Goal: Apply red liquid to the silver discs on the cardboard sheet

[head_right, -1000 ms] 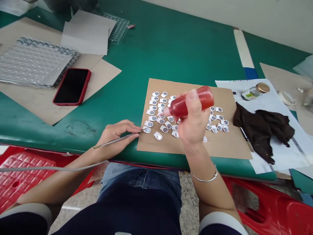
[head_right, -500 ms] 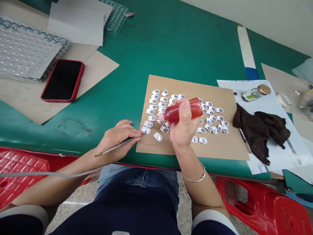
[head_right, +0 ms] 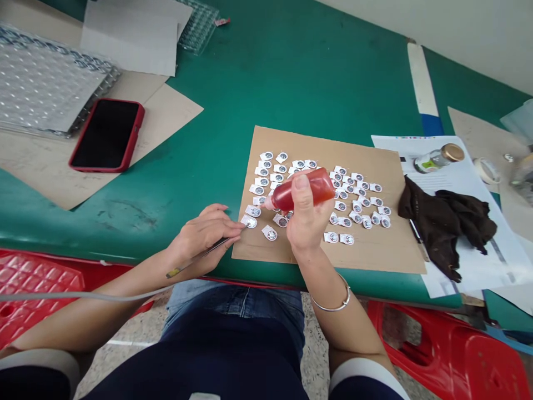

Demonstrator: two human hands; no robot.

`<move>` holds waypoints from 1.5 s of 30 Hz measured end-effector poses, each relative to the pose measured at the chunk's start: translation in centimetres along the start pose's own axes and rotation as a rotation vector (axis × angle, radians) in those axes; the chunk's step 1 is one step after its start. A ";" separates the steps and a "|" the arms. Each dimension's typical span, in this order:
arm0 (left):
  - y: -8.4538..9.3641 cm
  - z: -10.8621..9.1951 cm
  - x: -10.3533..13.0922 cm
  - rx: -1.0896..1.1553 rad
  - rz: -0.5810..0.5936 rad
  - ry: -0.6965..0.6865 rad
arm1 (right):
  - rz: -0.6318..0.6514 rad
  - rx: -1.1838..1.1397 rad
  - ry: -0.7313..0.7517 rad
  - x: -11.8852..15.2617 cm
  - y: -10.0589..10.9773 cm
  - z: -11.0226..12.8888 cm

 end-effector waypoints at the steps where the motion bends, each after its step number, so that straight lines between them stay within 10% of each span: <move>1: -0.2 0.2 0.2 -0.015 0.008 -0.011 | 0.013 0.019 0.003 0.0 0.0 -0.1; 15: 0.4 -1.9 -0.1 -0.321 0.210 -0.318 | 0.228 0.332 0.139 1.4 0.0 -1.7; 45: 0.3 -2.0 -0.2 -0.462 0.117 -0.451 | 0.265 0.433 0.168 1.2 0.1 -2.0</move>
Point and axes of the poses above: each hand's wrist, its own x-axis away from the middle knuckle, its own y-axis out of the back of the hand, z = x × y, the point moved 1 cm from there along -x, towards the middle knuckle, and after that the axes turned 10 degrees about -z, right-handed, at the moved point
